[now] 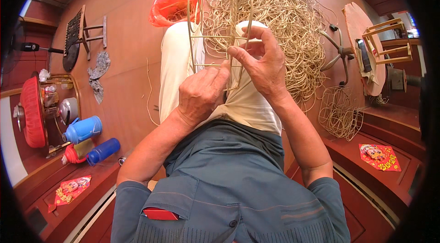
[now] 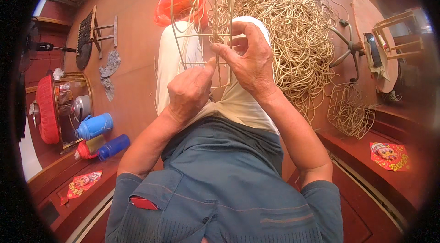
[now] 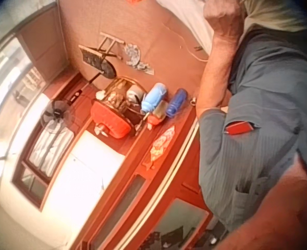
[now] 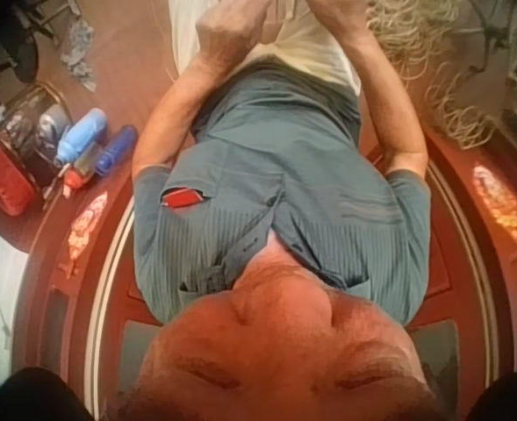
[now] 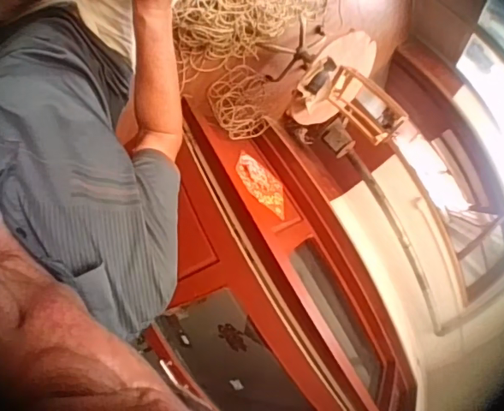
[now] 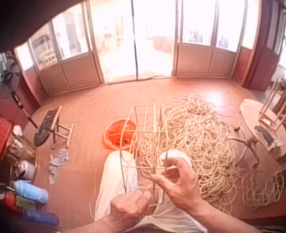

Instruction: Weaving reed or straw strips around a structured frame to create a basket or similar object.

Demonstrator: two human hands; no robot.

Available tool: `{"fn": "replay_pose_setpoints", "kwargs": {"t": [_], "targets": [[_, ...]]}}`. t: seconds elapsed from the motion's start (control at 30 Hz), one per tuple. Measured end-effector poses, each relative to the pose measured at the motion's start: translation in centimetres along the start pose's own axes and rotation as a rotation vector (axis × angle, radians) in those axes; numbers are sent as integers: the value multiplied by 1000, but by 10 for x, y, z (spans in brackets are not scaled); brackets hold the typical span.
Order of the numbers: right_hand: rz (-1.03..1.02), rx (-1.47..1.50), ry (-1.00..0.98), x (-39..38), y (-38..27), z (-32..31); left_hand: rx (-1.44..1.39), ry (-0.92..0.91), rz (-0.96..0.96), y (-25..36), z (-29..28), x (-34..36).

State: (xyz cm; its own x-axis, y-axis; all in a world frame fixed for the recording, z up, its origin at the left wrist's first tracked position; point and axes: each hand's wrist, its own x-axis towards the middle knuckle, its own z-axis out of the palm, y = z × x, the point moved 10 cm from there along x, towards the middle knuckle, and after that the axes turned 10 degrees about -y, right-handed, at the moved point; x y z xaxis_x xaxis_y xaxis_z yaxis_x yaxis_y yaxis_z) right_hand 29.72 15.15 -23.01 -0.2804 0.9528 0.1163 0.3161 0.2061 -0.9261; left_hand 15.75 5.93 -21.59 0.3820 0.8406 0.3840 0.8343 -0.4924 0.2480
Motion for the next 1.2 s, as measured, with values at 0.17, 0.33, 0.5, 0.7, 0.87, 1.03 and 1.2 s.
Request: {"fn": "replay_pose_setpoints", "kwargs": {"t": [0.17, 0.33, 0.5, 0.7, 0.87, 1.03, 1.2], "targets": [[-22, 69, 62, -14, -1, 5, -33, 38, 8, -3, 2, -2], [33, 161, 54, -33, 13, 16, 18, -4, 42, 2, 11, -16], [-10, -151, -56, -33, 8, 18, -21, 1, 15, -3, 15, -22], [25, -154, -67, -31, 10, 19, -16, -31, 16, -3, 21, -21], [47, -139, -66, -29, 9, 20, 26, -82, 16, -2, 24, -20], [65, -153, -39, -29, 9, 20, -26, -72, 84, -9, 8, -12], [40, -184, 0, -30, 8, 17, 47, -103, 177, -29, -34, -23]]}}
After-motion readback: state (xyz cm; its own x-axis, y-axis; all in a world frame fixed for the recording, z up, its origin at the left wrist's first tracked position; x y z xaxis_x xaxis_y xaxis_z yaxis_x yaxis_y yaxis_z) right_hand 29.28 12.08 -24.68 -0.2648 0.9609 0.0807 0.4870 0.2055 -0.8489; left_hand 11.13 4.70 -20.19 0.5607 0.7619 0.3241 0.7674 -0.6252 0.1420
